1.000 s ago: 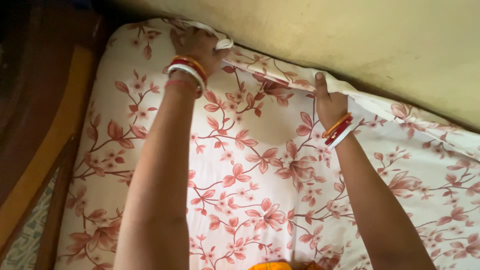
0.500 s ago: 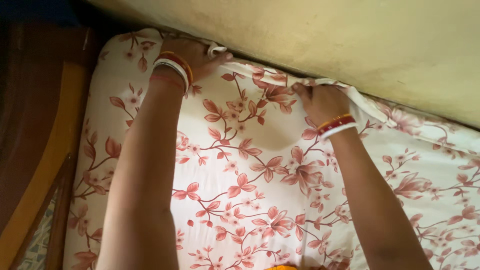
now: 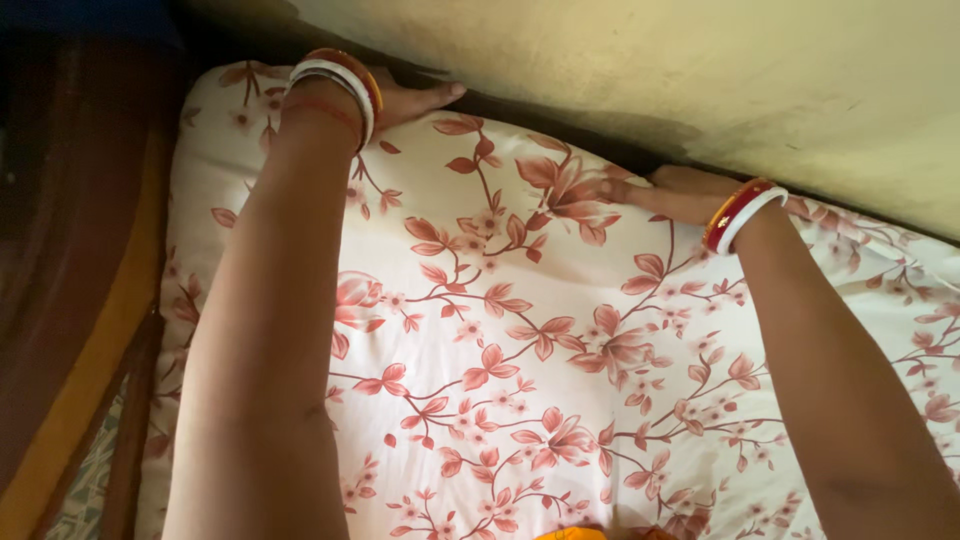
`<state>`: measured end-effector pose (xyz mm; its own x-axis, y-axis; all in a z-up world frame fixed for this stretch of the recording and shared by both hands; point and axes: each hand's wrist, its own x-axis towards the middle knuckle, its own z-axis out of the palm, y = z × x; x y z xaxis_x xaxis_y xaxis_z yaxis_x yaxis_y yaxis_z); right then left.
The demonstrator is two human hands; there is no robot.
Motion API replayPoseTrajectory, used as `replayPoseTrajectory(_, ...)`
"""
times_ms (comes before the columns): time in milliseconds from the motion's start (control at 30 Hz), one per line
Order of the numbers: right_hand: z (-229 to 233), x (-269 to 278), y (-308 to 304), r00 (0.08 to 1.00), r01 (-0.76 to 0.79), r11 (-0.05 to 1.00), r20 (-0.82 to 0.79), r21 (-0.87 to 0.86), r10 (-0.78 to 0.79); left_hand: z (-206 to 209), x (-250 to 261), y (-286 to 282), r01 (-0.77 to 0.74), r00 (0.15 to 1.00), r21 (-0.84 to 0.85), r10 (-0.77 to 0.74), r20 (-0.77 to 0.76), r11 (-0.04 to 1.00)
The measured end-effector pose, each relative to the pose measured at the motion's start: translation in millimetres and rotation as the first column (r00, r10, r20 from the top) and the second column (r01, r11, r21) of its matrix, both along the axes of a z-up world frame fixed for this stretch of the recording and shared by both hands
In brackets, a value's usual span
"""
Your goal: The person spreads a patterned sheet over a mattress, tucking the edges under the mattress and smoothing the fabric by hand along the sides and corners of the bed.
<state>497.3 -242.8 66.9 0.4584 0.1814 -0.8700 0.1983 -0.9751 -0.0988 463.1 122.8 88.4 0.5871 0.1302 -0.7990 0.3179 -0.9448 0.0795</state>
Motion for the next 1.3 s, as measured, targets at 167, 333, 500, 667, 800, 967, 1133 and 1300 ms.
replayPoseTrajectory(167,9,0,4,0.995,0.095,0.993,-0.01,-0.071,-0.096,-39,4,8,-0.086,0.992,-0.029,0.089,0.089,0.996)
replayPoseTrajectory(333,9,-1,16,0.994,0.111,0.984,0.007,0.14,-0.113,-45,15,12,0.002,0.99,0.053,-0.009,0.141,0.999)
replayPoseTrajectory(500,-8,-1,10,0.989,0.101,0.989,0.099,0.108,-0.112,-63,22,13,0.04,0.984,0.119,-0.06,0.17,0.992)
replayPoseTrajectory(667,-32,-22,2,0.916,0.046,0.997,0.397,0.064,-0.068,-60,0,5,-0.036,0.893,0.168,-0.044,0.448,0.985)
replayPoseTrajectory(800,-40,-99,-7,0.553,-0.219,0.925,0.82,0.311,-0.145,-43,-71,-12,0.044,0.578,0.288,-0.26,0.774,0.957)
replayPoseTrajectory(967,-41,-121,-4,0.377,-0.332,0.858,0.889,0.392,-0.26,-23,-88,0,0.095,0.42,0.266,-0.281,0.863,0.959)
replayPoseTrajectory(1133,-43,-121,-3,0.382,-0.301,0.848,0.87,0.436,-0.312,-25,-53,7,0.062,0.628,0.244,-0.228,0.744,0.968)
replayPoseTrajectory(1300,-49,-121,-2,0.378,-0.296,0.856,0.875,0.424,-0.303,-39,-55,12,0.062,0.588,0.205,-0.202,0.783,0.977)
